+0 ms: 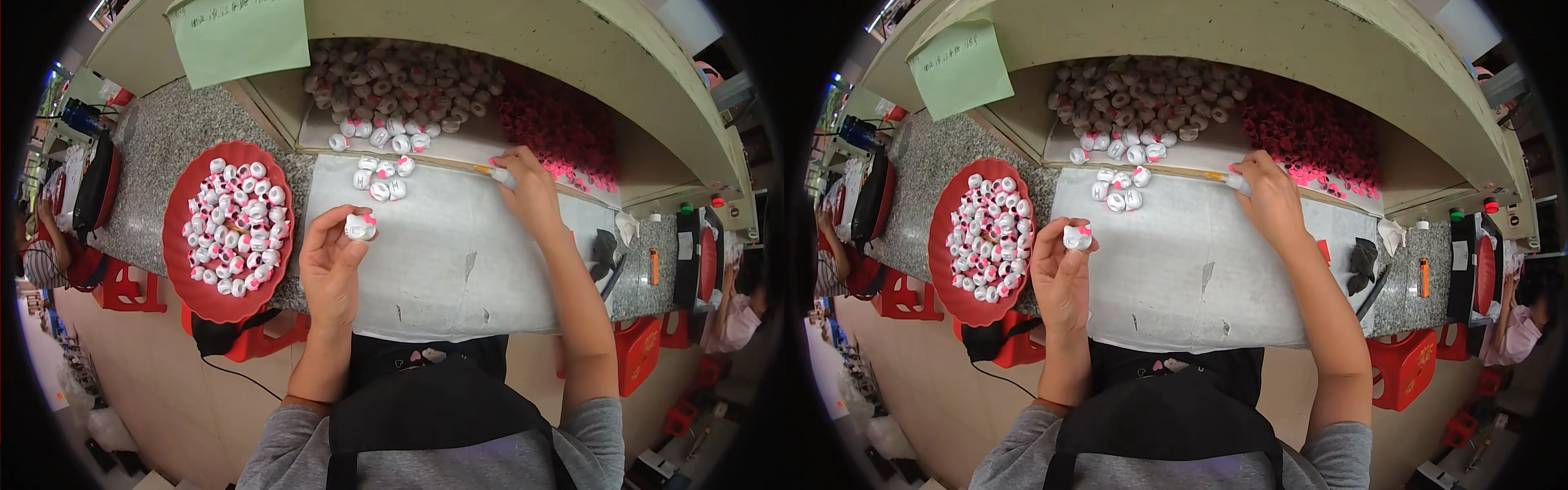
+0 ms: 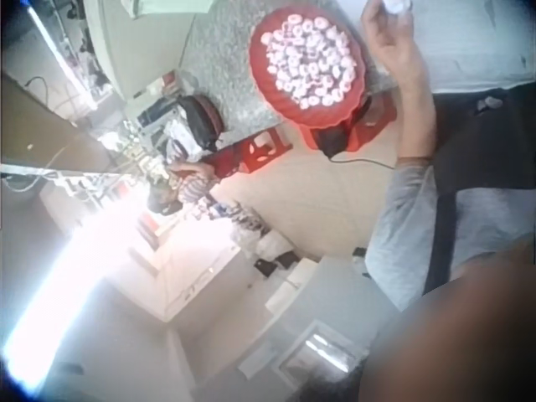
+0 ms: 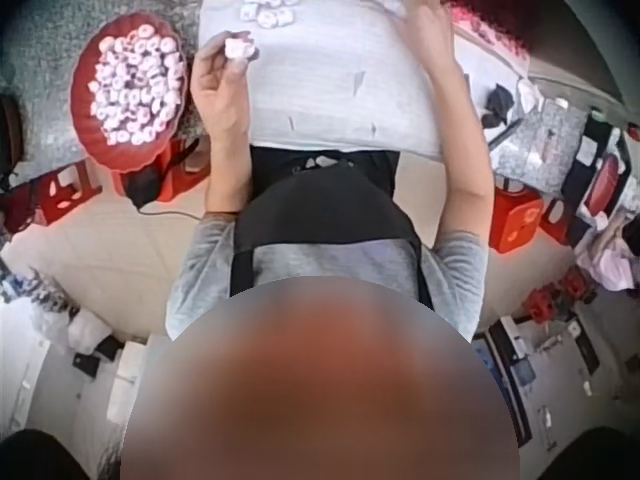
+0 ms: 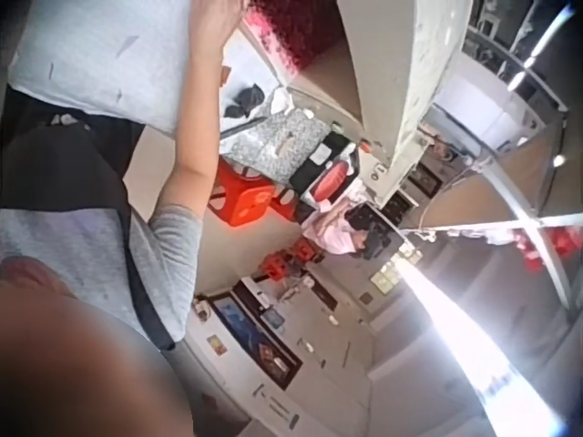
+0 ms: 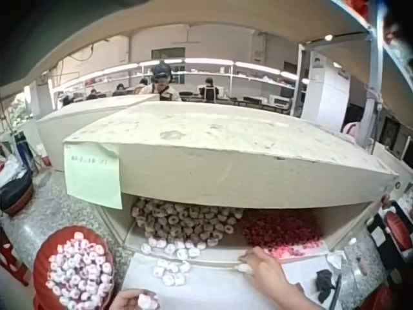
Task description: Apply glue or paint detail to small plastic toy heads using a precision applicator bottle at a factory workbench.
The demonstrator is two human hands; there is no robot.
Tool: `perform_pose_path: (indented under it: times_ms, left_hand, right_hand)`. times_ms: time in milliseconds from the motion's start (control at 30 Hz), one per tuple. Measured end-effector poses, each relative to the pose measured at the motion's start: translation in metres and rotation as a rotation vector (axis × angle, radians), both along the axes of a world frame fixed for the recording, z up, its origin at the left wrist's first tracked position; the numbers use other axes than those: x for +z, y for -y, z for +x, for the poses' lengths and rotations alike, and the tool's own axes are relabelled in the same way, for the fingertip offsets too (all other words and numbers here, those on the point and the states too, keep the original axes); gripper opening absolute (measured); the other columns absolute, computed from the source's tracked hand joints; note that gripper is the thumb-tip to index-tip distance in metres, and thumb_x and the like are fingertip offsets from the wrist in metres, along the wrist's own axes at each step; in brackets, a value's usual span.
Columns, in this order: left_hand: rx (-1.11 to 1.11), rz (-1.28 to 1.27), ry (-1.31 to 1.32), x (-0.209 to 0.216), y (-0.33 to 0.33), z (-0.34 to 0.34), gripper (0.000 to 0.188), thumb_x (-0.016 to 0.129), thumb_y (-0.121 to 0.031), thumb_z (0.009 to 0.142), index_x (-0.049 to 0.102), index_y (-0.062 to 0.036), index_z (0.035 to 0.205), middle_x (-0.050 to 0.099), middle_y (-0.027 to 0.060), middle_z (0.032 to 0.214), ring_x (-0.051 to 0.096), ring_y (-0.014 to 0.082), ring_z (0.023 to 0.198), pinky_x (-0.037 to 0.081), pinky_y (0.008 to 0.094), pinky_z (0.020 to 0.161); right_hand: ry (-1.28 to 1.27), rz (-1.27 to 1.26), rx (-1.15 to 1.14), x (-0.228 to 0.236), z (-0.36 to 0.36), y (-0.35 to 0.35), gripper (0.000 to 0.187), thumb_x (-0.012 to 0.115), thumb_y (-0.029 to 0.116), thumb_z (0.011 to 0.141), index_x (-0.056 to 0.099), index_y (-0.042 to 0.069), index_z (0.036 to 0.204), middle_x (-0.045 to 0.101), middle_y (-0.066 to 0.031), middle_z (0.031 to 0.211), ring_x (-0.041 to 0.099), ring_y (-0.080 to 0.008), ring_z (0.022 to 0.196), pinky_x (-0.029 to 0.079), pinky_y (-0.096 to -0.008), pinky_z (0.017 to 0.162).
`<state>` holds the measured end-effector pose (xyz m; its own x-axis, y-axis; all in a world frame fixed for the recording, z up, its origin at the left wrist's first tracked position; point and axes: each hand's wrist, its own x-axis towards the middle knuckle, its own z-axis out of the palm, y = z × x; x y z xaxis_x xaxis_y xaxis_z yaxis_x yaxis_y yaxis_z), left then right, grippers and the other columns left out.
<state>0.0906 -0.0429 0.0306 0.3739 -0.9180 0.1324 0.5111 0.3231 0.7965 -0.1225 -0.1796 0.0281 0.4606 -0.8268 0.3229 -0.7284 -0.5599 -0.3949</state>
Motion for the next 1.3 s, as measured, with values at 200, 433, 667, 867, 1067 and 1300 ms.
perform_pose_path:
  times_ms: [200,433,667,867,1067,1300]
  left_hand:
    - [-0.085,0.03,-0.004,0.003,0.001,-0.014,0.034,0.051,-0.001,0.072,0.042,-0.0007,0.105,0.047,0.0125,0.101,0.049,0.0163,0.088,0.039,0.0296,0.078]
    - [-0.302,0.059,-0.041,-0.003,0.001,-0.05,0.034,0.054,-0.001,0.07,0.042,0.0009,0.102,0.05,0.0144,0.1,0.049,0.0195,0.092,0.038,0.0318,0.081]
    - [-0.317,-0.084,0.331,0.002,-0.006,-0.064,0.029,0.053,0.005,0.07,0.045,0.0025,0.098,0.049,0.0168,0.099,0.048,0.021,0.093,0.04,0.0298,0.079]
    - [-0.31,-0.156,0.523,0.0,-0.009,-0.067,0.027,0.053,0.006,0.069,0.048,0.0026,0.095,0.049,0.0179,0.098,0.048,0.0233,0.093,0.039,0.0309,0.079]
    - [-0.291,-0.169,0.575,0.002,-0.01,-0.069,0.027,0.053,0.008,0.067,0.049,0.0025,0.093,0.05,0.0181,0.098,0.048,0.0238,0.093,0.038,0.0305,0.079]
    - [-0.3,-0.156,0.555,0.001,-0.01,-0.067,0.027,0.053,0.01,0.067,0.049,0.0024,0.093,0.05,0.0182,0.098,0.048,0.0228,0.093,0.039,0.0291,0.077]
  right_hand:
    - [0.047,-0.082,0.043,-0.005,-0.013,-0.011,0.022,0.056,-0.005,0.06,0.055,0.001,0.082,0.052,-0.0093,0.076,0.052,-0.0244,0.069,0.042,-0.029,0.061]
    - [0.661,0.502,-0.018,0.041,0.001,-0.091,0.008,0.057,-0.003,0.067,0.054,-0.001,0.075,0.055,-0.0066,0.064,0.053,-0.0134,0.061,0.038,-0.0196,0.051]
    - [1.136,0.741,-0.035,0.043,0.003,-0.13,0.009,0.055,-0.007,0.065,0.05,-0.004,0.071,0.053,-0.0131,0.07,0.051,-0.0144,0.057,0.041,-0.0213,0.049]
    - [1.248,0.772,0.027,0.036,0.0,-0.137,0.009,0.058,-0.005,0.065,0.053,-0.002,0.072,0.055,-0.0099,0.07,0.051,-0.0105,0.059,0.04,-0.019,0.051]
    - [1.288,0.811,-0.021,0.032,0.002,-0.137,0.01,0.054,-0.007,0.064,0.047,-0.002,0.071,0.051,-0.0135,0.068,0.049,-0.0154,0.059,0.041,-0.0222,0.049]
    - [1.312,0.847,-0.022,0.028,0.005,-0.135,0.01,0.054,-0.006,0.065,0.047,-0.001,0.071,0.05,-0.0123,0.069,0.049,-0.0148,0.059,0.04,-0.0218,0.049]
